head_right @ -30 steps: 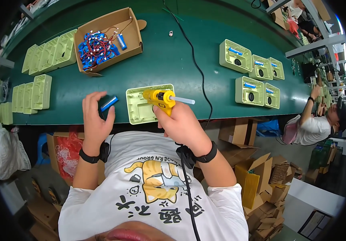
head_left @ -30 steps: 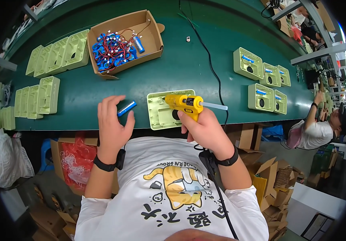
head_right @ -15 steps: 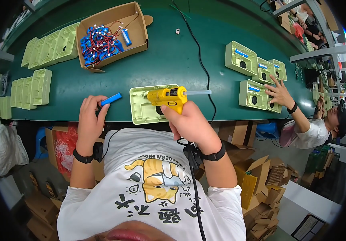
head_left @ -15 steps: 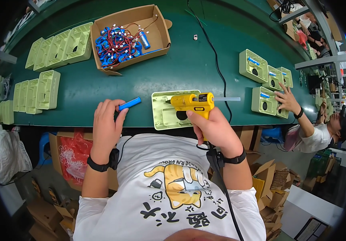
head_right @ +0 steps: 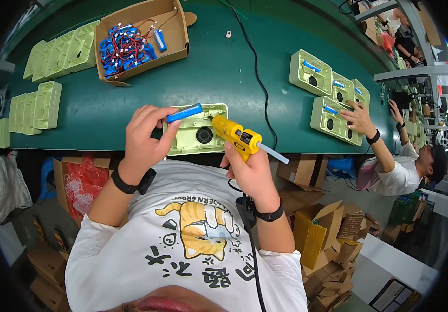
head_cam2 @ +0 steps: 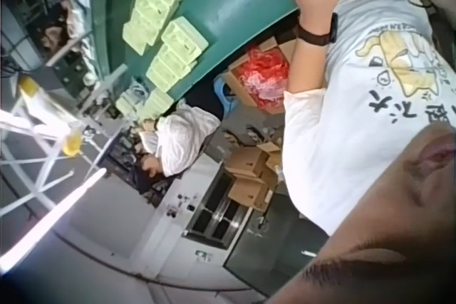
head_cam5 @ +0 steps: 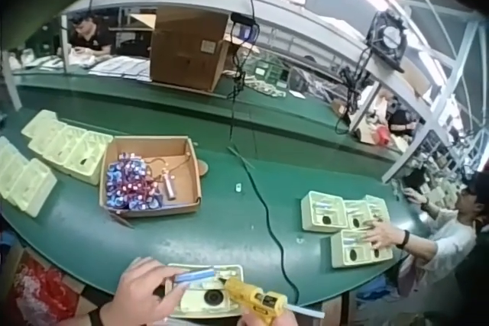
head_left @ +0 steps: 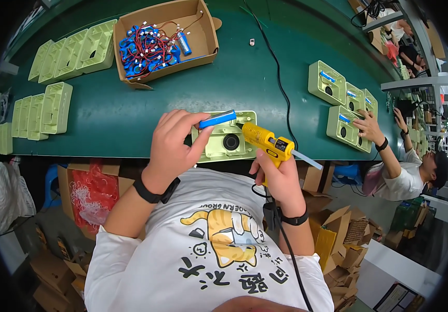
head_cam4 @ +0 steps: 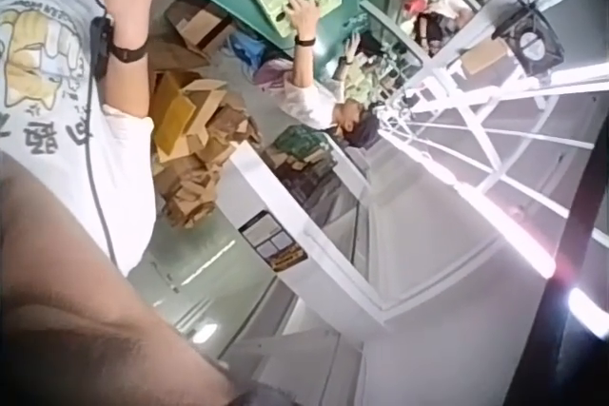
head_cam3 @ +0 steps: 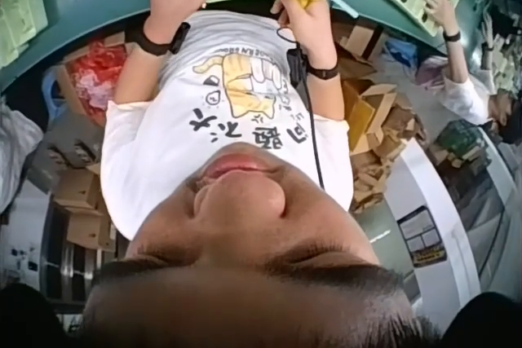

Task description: The person applies glue to the interior of a plastic housing with a glue gun, presses a battery into the glue, and then applies more glue over the battery. They set the housing aside and repeat the process with several more units.

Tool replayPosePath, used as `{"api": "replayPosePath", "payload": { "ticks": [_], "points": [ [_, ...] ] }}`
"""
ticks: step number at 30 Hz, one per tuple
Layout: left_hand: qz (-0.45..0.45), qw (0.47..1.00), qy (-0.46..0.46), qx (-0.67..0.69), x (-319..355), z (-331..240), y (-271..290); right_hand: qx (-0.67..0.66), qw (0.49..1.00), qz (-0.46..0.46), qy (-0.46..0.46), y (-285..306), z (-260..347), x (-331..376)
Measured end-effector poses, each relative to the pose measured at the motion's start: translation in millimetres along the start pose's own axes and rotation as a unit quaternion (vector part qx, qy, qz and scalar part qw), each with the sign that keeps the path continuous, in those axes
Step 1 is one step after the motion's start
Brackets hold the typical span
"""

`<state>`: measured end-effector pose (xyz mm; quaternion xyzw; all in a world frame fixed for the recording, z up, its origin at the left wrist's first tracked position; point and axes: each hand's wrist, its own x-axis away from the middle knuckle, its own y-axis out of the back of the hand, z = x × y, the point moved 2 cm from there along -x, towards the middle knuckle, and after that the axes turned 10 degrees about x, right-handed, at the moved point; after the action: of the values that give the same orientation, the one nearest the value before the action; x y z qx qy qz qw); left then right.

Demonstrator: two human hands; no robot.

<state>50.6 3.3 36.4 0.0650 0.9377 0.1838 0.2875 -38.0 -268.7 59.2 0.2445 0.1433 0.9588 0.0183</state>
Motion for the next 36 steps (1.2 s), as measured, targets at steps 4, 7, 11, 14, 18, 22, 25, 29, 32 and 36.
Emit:
{"api": "replayPosePath", "payload": {
  "ticks": [4, 7, 11, 14, 18, 22, 25, 29, 32, 36],
  "points": [
    [-0.006, 1.0, -0.001, 0.009, 2.3, 3.5, -12.5, 0.107, 0.989, -0.048, 0.086, -8.3, -1.9, 4.2],
    [0.0, 1.0, -0.02, -0.016, 1.7, -1.0, -10.9, 0.209, 0.96, -0.079, 0.169, -10.5, 2.9, 6.6],
    [0.028, 0.996, -0.072, -0.038, -12.8, -3.2, -5.0, 0.283, 0.93, -0.108, 0.206, -11.8, 7.8, 8.5],
    [0.039, 0.996, -0.079, -0.031, -19.0, -4.6, -7.5, 0.297, 0.925, -0.107, 0.213, -12.1, 10.2, 8.7],
    [0.047, 0.997, -0.067, -0.017, -19.0, -2.3, -11.2, 0.301, 0.926, -0.104, 0.206, -10.0, 11.8, 9.3],
    [0.053, 0.997, -0.056, -0.003, -15.8, 1.9, -12.9, 0.235, 0.947, -0.105, 0.191, -5.7, 8.4, 13.1],
    [0.055, 0.997, -0.046, 0.013, -16.1, 4.1, -13.2, 0.181, 0.959, -0.1, 0.192, -6.3, 2.7, 10.6],
    [0.074, 0.997, -0.028, 0.027, -18.4, 2.0, -9.5, 0.154, 0.978, -0.067, 0.126, -3.6, -5.4, 12.3],
    [0.096, 0.995, -0.02, 0.023, -23.1, 0.8, -5.3, 0.154, 0.978, -0.07, 0.126, -3.2, -5.9, 10.1],
    [0.127, 0.991, -0.032, -0.01, -25.2, -3.6, -3.8, 0.191, 0.969, -0.086, 0.134, -3.8, -3.1, 9.6]
  ]
}}
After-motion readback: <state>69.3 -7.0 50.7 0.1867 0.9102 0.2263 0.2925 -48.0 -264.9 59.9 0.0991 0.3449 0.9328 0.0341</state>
